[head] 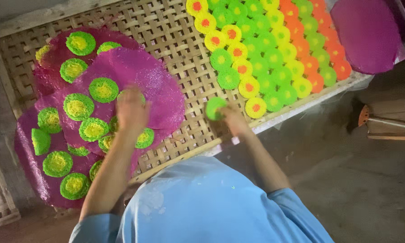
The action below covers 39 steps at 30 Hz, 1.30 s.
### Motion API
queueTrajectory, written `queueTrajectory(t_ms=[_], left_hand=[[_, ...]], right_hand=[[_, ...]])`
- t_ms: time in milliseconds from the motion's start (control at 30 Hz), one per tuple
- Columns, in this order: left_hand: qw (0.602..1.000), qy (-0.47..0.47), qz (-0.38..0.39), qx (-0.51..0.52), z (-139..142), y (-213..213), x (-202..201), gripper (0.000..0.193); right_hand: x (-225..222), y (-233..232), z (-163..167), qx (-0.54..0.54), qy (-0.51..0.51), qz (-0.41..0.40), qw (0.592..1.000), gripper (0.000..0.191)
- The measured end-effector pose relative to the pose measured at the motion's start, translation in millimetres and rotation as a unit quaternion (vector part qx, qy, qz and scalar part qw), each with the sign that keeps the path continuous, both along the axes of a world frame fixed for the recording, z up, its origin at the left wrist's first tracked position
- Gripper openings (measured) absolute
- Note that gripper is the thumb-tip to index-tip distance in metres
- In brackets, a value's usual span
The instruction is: The person peels round colorful dried discs off pink plastic sheets and places them one by one onto a woven bamboo tray, arranging them in neat rows by color. They reposition the plastic sheets and trays as they work through the discs.
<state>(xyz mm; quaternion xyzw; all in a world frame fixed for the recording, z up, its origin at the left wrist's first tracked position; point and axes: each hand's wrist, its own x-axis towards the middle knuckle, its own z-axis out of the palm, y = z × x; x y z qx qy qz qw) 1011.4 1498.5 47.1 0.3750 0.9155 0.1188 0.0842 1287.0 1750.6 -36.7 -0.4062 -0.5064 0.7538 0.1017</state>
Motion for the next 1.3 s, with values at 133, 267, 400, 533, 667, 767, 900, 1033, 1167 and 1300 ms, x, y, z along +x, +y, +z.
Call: queueTrajectory(t_ms=[133, 267, 400, 533, 667, 767, 900, 1033, 1167, 1300], left_hand=[[0.998, 0.034, 0.023, 0.052, -30.0, -29.4, -38.6, 0.064], [0.999, 0.011, 0.046, 0.02, -25.9, -33.2, -52.3, 0.051], [0.997, -0.059, 0.035, -0.038, 6.5, -24.8, -48.0, 0.037], [0.965, -0.252, 0.057, -0.041, 37.8, -8.3, 12.9, 0.043], [0.935, -0.324, -0.111, 0.093, 49.1, -2.3, 77.9, 0.065], [0.963, -0.192, -0.114, 0.151, 42.0, -16.6, 64.4, 0.056], [0.997, 0.043, 0.057, 0.033, 16.1, -64.4, 11.0, 0.071], [0.995, 0.089, 0.039, 0.034, -10.1, -100.1, -1.9, 0.068], [0.997, 0.027, 0.052, 0.055, -14.5, -110.8, 0.3, 0.055], [0.997, 0.031, 0.066, 0.029, -7.0, -118.7, -4.2, 0.047]], right_hand=[[4.2, 39.3, 6.1, 0.433, -0.099, 0.055, 0.894, 0.041], [-0.9, 37.0, 29.9, 0.649, -0.152, 0.033, 0.745, 0.041], [-3.3, 17.4, 58.2, 0.692, -0.143, -0.01, 0.707, 0.046], [4.1, -22.0, 57.5, 0.766, -0.196, 0.019, 0.612, 0.043], [7.5, -76.1, 15.0, -0.267, 0.079, -0.047, 0.959, 0.044], [30.1, -64.3, -7.1, -0.097, 0.02, -0.075, 0.992, 0.024], [75.2, -13.6, -4.6, 0.177, -0.073, 0.04, 0.981, 0.034], [91.3, -0.2, 15.6, 0.551, -0.143, 0.062, 0.82, 0.042], [81.8, -9.2, 39.4, 0.587, -0.162, 0.028, 0.792, 0.045], [71.8, -18.6, 59.9, 0.616, -0.206, 0.018, 0.761, 0.051]])
